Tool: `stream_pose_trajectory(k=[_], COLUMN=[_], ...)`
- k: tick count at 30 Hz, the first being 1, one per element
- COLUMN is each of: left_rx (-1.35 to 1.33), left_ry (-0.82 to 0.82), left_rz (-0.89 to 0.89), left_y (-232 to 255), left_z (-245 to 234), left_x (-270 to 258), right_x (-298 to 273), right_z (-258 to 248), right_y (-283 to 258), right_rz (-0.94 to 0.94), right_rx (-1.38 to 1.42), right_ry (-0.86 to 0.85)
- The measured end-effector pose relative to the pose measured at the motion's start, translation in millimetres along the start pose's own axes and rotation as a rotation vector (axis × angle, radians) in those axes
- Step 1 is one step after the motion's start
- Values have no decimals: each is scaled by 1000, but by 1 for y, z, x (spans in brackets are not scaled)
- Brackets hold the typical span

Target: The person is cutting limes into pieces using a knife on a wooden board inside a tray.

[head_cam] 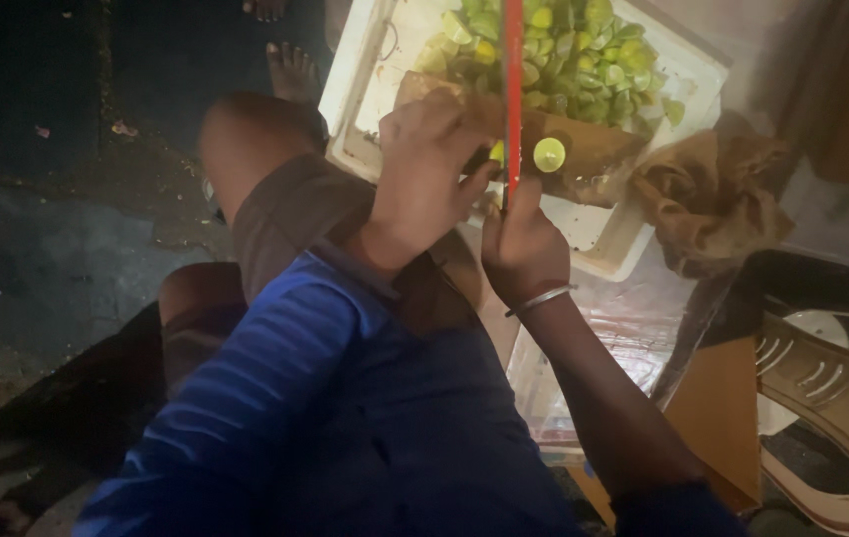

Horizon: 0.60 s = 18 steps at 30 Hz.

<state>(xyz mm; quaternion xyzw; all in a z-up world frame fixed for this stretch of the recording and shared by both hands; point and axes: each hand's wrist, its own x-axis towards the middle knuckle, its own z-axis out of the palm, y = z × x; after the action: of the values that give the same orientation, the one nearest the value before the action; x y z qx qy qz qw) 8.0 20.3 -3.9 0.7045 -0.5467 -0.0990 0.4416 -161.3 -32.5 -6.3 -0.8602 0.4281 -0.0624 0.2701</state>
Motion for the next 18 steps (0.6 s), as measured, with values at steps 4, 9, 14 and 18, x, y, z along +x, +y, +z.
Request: stream_pose_trajectory(k=[4,9,14,18], left_rx=[-4,-28,0,3], left_ry=[-12,-29,33,10], left_rz=[-41,-64,-28,-27], left_y=[2,4,3,-1], left_z=[1,-1,3,5], left_x=[0,3,2,2], right_x=[-13,-48,-27,-5], right_z=[-13,-66,-27,11], right_y=[-2,-19,-21,-15], right_rz=[25,228,294,192], right_rx=[-22,-99,-102,48], right_ry=[-126,-424,-379,-124])
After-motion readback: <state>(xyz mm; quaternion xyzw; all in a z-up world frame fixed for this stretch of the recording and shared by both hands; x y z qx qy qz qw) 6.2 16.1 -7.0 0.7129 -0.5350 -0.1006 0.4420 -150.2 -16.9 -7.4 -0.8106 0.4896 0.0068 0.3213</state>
